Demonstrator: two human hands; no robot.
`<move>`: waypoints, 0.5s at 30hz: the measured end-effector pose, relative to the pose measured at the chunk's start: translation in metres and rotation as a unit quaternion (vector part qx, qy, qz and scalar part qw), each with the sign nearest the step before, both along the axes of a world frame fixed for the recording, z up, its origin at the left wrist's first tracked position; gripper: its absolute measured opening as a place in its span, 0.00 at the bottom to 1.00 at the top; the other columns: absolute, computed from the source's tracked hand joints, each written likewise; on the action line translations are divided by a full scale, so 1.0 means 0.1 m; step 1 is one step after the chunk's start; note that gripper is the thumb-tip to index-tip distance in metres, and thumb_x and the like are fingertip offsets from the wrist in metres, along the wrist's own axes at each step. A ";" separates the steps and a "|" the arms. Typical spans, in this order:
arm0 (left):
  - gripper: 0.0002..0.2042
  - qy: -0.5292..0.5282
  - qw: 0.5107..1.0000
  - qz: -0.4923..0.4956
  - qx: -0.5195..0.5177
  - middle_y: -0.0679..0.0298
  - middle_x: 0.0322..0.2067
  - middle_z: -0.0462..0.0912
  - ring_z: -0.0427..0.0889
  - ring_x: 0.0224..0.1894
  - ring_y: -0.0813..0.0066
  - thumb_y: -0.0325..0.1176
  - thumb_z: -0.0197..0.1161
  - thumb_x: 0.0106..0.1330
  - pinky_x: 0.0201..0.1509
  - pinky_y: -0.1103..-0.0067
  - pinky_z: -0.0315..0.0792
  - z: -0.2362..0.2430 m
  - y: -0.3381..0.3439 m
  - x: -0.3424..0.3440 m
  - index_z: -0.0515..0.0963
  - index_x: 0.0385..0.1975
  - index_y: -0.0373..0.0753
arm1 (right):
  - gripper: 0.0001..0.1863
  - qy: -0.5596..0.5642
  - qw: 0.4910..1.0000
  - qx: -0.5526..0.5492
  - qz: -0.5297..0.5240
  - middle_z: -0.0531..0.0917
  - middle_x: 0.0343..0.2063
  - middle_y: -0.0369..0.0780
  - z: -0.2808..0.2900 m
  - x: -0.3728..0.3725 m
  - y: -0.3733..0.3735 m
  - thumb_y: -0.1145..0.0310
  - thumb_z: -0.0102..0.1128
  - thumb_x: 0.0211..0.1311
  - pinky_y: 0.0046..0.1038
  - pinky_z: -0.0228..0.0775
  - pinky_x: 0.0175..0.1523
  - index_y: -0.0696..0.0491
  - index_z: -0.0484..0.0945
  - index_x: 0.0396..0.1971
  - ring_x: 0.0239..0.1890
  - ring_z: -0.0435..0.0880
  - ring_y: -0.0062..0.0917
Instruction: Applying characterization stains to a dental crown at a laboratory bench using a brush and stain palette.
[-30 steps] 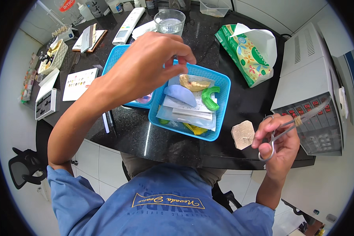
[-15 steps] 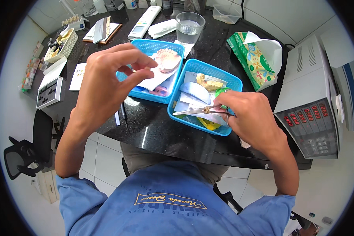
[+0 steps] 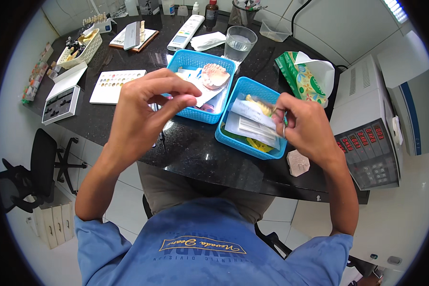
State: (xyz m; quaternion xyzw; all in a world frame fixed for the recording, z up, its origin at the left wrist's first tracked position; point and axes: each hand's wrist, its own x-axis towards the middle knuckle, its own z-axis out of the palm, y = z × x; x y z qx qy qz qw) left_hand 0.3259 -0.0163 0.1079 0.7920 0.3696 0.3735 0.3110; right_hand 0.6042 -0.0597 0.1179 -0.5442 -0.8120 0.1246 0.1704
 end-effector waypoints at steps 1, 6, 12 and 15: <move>0.05 -0.033 0.999 -0.021 -0.009 0.61 0.32 0.78 0.77 0.32 0.82 0.25 0.60 0.58 0.33 0.86 0.72 0.00 -0.01 0.06 0.80 0.31 0.33 | 0.08 0.031 0.999 -0.023 -0.032 0.77 0.18 0.41 0.05 0.00 -0.01 0.80 0.59 0.41 0.29 0.65 0.25 0.56 0.70 0.23 0.20 0.77 0.29; 0.10 -0.125 0.970 -0.106 -0.180 0.54 0.45 0.77 0.80 0.31 0.80 0.32 0.61 0.59 0.31 0.86 0.73 0.03 0.06 0.35 0.79 0.31 0.30 | 0.06 0.206 0.970 -0.065 -0.113 0.77 0.19 0.34 0.16 0.11 -0.06 0.78 0.57 0.43 0.20 0.62 0.22 0.58 0.68 0.21 0.16 0.69 0.11; 0.11 -0.129 0.943 -0.153 -0.265 0.62 0.35 0.80 0.79 0.28 0.84 0.38 0.61 0.60 0.30 0.87 0.72 0.01 0.17 0.57 0.80 0.33 0.35 | 0.10 0.367 0.915 -0.119 -0.118 0.78 0.23 0.35 0.28 0.19 -0.13 0.72 0.60 0.52 0.12 0.60 0.18 0.52 0.66 0.21 0.17 0.70 0.09; 0.11 -0.150 0.939 -0.152 -0.271 0.68 0.24 0.80 0.76 0.26 0.87 0.39 0.61 0.61 0.30 0.89 0.69 0.01 0.14 0.60 0.80 0.35 0.37 | 0.10 0.398 0.897 -0.124 -0.149 0.79 0.25 0.36 0.24 0.23 -0.16 0.72 0.61 0.52 0.12 0.62 0.19 0.52 0.66 0.21 0.15 0.73 0.11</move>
